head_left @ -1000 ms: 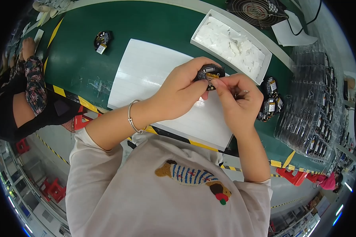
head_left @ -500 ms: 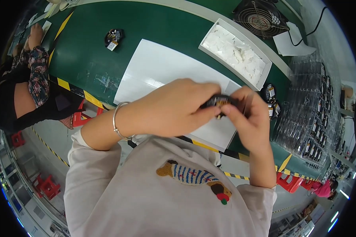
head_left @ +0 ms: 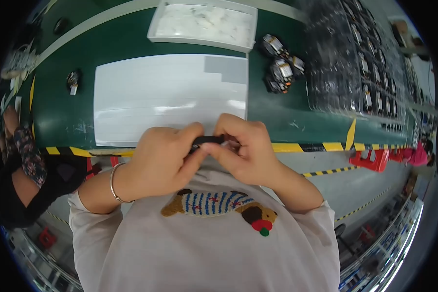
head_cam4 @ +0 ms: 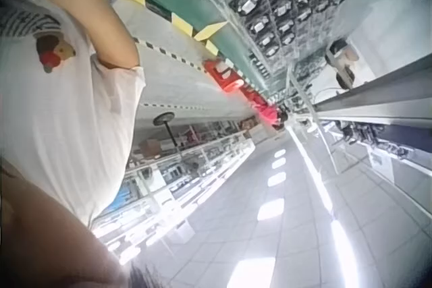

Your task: The person assembles small electronic components into smartwatch casings using tweezers at an industrial workstation.

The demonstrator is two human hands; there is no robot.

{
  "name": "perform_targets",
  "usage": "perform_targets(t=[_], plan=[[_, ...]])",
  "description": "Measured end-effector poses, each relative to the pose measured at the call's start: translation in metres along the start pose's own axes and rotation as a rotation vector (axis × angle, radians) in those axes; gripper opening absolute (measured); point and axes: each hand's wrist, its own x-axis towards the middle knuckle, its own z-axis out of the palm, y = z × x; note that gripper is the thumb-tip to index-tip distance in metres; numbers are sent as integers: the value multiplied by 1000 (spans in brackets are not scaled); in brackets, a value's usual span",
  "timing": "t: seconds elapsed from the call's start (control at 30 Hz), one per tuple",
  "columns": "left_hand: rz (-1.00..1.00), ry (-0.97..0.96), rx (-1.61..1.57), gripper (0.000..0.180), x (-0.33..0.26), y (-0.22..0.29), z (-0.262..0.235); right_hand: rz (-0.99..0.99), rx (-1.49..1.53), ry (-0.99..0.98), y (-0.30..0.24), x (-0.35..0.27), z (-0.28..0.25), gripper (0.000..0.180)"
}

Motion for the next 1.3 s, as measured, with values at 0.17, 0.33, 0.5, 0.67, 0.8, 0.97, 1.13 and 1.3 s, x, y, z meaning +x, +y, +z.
perform_targets(t=[0.17,0.33,0.5,0.67,0.8,0.97,1.13,1.3], plan=[[-174,-78,-19,18,14,7,2,-37,44,102,12,1,1,26],[138,206,122,41,26,15,7,17,172,137,11,1,-7,26],[136,242,229,51,48,15,-1,18,-50,252,16,-3,-35,24],[140,418,337,42,105,22,-19,-176,-777,395,44,-19,-57,25],[184,127,497,38,160,48,20,-341,-1142,361,57,-20,-55,35],[324,88,542,36,180,44,52,-391,-1057,409,53,-37,-57,35],[302,88,549,38,163,31,62,-340,-932,505,43,-51,-81,30],[237,27,395,37,147,25,48,-307,-1132,493,24,-1,-98,46]])
